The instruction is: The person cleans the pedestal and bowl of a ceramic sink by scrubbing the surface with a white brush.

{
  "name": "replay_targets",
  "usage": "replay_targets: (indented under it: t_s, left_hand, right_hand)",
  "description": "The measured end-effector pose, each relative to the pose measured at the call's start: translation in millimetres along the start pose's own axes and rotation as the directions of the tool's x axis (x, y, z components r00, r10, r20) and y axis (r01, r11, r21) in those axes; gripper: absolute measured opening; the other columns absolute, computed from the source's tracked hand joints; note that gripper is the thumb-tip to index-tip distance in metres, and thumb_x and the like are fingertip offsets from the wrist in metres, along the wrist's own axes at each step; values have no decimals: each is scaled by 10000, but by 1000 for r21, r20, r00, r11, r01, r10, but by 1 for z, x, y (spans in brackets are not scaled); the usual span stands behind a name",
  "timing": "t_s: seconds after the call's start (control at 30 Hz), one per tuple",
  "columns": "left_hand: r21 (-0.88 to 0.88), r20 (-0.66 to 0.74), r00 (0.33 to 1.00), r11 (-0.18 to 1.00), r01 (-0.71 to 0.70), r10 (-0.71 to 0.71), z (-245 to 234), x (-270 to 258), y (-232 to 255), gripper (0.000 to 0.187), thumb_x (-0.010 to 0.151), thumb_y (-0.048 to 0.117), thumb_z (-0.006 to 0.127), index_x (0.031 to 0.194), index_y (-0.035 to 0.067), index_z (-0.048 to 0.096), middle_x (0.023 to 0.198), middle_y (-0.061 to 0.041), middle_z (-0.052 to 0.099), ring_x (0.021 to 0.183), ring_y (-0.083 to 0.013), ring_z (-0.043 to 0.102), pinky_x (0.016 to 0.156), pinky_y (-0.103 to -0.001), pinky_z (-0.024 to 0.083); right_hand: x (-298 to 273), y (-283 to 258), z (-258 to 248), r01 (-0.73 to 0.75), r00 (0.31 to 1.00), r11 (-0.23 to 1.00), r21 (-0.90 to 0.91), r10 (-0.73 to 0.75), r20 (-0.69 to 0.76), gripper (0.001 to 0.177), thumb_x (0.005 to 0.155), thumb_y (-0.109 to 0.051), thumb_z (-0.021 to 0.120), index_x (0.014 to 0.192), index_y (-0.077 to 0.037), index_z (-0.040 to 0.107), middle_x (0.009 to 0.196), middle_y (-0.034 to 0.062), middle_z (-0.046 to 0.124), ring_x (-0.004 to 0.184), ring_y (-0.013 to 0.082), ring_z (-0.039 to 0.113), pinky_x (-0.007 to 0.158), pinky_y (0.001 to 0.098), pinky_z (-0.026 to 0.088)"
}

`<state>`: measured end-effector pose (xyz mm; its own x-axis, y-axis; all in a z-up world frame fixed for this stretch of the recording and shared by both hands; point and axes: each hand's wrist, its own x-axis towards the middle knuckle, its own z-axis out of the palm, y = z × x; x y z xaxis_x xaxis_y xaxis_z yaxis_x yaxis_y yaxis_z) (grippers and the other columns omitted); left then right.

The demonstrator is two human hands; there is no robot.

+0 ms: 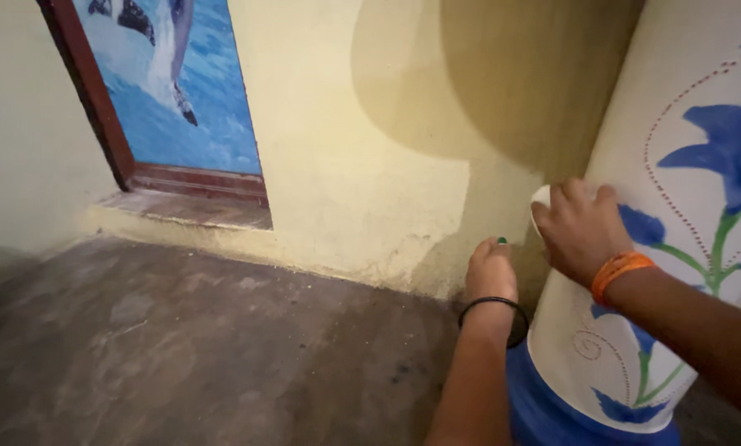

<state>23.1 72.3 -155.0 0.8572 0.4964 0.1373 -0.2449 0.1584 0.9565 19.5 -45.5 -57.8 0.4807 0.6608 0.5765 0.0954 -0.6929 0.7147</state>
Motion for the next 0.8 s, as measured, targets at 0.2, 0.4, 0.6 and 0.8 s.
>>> replay_targets:
  t_s: [0.2, 0.4, 0.6, 0.8]
  left_hand:
    - [132, -5, 996, 987, 90, -90, -5, -7, -7, 480, 916, 350, 524, 1290, 88, 674, 1307, -176, 674, 1243, -354, 599, 1052, -395, 430]
    - [128, 29, 999, 991, 37, -41, 4, 2, -31, 452, 905, 335, 552, 1239, 62, 688, 1260, -195, 690, 1214, -372, 616, 1022, -413, 446]
    - [44, 16, 999, 998, 46, -47, 0, 19, -44, 445, 911, 324, 562, 1267, 75, 663, 1288, -175, 665, 1240, -343, 592, 1058, -405, 410]
    - [202, -63, 998, 979, 42, -30, -26, 27, -67, 431, 918, 341, 560, 1230, 72, 690, 1261, -200, 676, 1220, -368, 598, 1035, -414, 433]
  right_hand:
    - [-17, -30, 24, 35, 999, 995, 98, -38, 30, 180, 806, -284, 693, 972, -215, 700, 1021, -5, 660, 1057, 204, 571, 737, 387, 438]
    - [1, -33, 34, 71, 965, 996, 52, -81, 249, 227, 802, -358, 689, 980, -221, 723, 1061, 26, 648, 1066, 237, 559, 801, 404, 441]
    - [8, -2, 19, -22, 979, 991, 129, 48, -200, 435, 587, -343, 724, 1008, -243, 768, 1312, 60, 643, 1048, 226, 584, 752, 435, 430]
    - [-1, -11, 19, -51, 998, 989, 141, 56, -35, 315, 728, -338, 743, 1027, -241, 762, 1059, 32, 648, 1079, 225, 578, 809, 436, 417]
